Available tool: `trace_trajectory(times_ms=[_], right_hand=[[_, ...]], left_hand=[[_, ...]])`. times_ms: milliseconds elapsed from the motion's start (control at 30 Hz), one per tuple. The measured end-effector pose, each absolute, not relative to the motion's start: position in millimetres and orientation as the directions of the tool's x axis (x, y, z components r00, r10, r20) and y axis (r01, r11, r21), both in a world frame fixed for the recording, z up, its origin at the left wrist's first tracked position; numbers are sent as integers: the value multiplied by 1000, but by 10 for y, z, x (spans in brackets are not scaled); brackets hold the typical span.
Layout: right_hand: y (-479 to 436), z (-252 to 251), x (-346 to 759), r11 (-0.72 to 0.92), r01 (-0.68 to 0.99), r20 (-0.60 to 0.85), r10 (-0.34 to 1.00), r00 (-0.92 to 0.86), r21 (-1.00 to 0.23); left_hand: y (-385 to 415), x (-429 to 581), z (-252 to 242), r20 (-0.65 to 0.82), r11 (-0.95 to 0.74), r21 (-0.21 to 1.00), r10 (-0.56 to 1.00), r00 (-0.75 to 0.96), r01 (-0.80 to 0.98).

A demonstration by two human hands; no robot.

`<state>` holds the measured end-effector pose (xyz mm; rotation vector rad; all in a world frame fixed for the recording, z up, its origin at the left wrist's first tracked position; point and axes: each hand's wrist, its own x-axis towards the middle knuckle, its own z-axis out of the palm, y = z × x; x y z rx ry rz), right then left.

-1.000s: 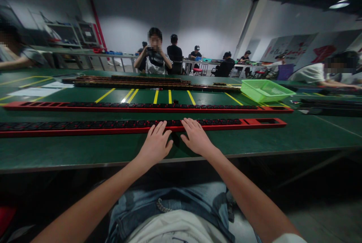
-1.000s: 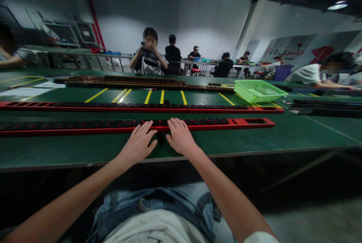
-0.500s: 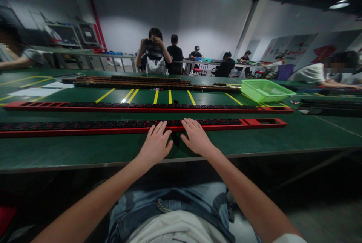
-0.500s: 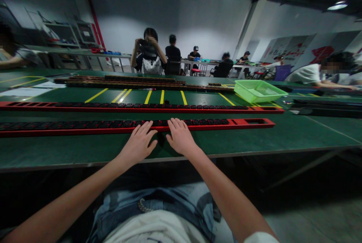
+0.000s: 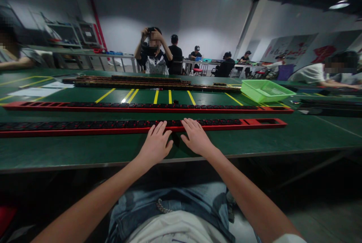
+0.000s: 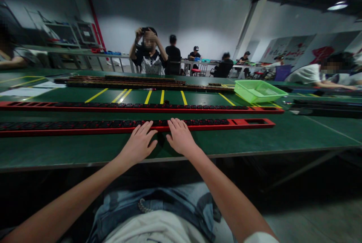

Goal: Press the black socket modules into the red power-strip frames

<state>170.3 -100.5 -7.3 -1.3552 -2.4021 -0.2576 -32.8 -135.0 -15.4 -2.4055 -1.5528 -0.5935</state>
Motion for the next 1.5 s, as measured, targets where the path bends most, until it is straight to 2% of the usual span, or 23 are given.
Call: trace_trajectory(times_ms=[900, 1500], right_hand=[[-993, -89, 1705, 519, 854, 400, 790, -465, -32], [-1050, -49, 1688, 503, 864, 450, 776, -442, -19]], left_hand=[[-1355, -330, -160, 464, -388, 39, 823, 327, 921], [-1353, -332, -172, 462, -359, 32, 833, 305, 933]])
